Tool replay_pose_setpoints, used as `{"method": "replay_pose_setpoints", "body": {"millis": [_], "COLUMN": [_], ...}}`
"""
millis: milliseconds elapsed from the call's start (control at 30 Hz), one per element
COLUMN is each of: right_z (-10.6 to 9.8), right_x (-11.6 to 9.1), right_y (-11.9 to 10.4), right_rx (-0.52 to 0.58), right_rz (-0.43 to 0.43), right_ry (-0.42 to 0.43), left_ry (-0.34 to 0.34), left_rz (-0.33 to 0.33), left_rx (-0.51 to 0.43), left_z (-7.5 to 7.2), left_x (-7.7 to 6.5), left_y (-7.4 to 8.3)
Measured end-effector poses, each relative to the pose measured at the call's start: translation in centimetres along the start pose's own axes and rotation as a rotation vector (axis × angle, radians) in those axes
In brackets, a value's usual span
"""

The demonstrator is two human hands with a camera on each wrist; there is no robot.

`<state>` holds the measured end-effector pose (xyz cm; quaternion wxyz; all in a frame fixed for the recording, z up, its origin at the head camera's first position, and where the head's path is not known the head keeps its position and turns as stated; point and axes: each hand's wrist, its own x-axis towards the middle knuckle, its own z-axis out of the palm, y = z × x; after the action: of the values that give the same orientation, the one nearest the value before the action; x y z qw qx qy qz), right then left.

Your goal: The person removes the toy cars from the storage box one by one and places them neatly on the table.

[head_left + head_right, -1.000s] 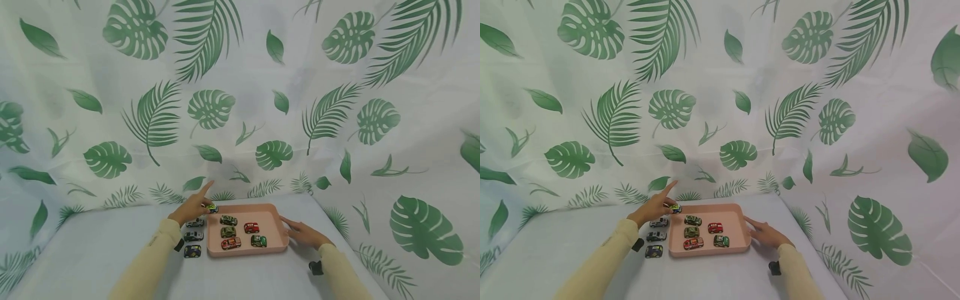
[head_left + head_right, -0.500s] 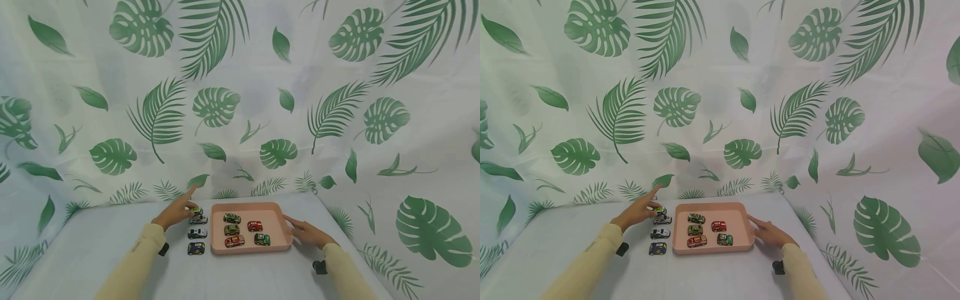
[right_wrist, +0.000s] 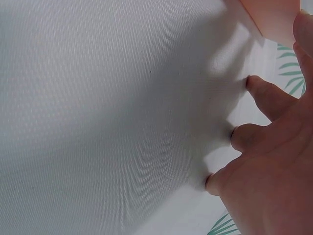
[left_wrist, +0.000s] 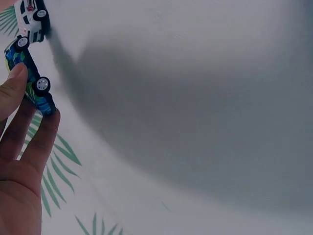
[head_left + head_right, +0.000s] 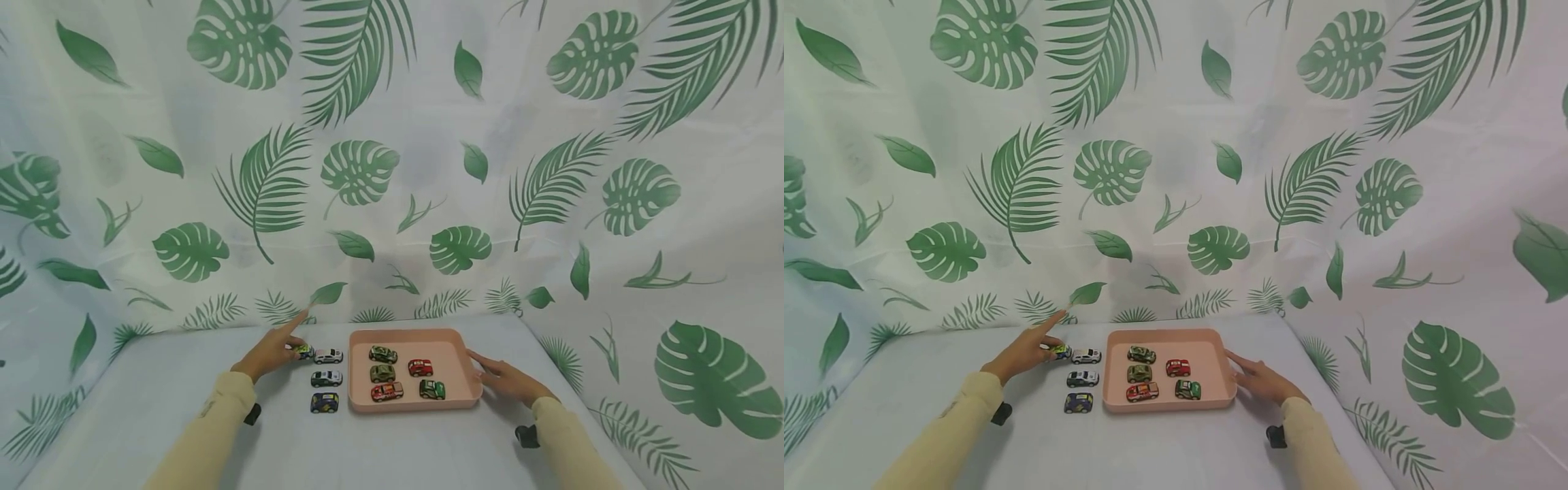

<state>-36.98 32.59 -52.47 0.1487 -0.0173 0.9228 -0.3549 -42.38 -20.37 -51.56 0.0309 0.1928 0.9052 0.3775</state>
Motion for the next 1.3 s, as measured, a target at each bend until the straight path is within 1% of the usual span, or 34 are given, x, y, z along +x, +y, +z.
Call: {"method": "replay_pose_setpoints", "body": {"millis": [267,400,500,700,867,1033,1167,1300], "right_z": [0.0,0.1,0.2,0.2,0.1,0.2,0.2,0.2], "right_x": [-0.1,-0.1,0.0,0.1,0.0,0.0,0.0,0.1], "right_y": [0.0,-0.1,0.0,0.1,0.0,0.1,0.2,0.2], "right_rx": [-0.012,-0.015,-0.011,-0.013,-0.023,-0.009,-0.013,-0.019], "right_rz": [0.02,0.018,0.021,0.025,0.014,0.012,0.022,0.033], "right_ry": [0.0,0.001,0.002,0.003,0.004,-0.002,-0.002,0.005], "left_ry": [-0.025,-0.046,-0.052,-0.052,-0.044,-0.052,-0.029,0.024], "left_rz": [-0.044,-0.037,-0.028,-0.034,-0.051,-0.064,-0.059,-0.013], "left_rx": [0.019,0.032,0.049,0.088,0.083,0.08,0.072,0.099], "left_z": [-0.2,-0.1,0.1,0.3,0.5,0.7,0.9,1.0], "left_x": [-0.9,-1.1,-1.1,-1.0,-1.0,-1.0,-0.8,-0.3], "left_y": [-0.6,-0.9,-1.1,-1.3,-1.4,-1.5,-1.5,-0.8]}}
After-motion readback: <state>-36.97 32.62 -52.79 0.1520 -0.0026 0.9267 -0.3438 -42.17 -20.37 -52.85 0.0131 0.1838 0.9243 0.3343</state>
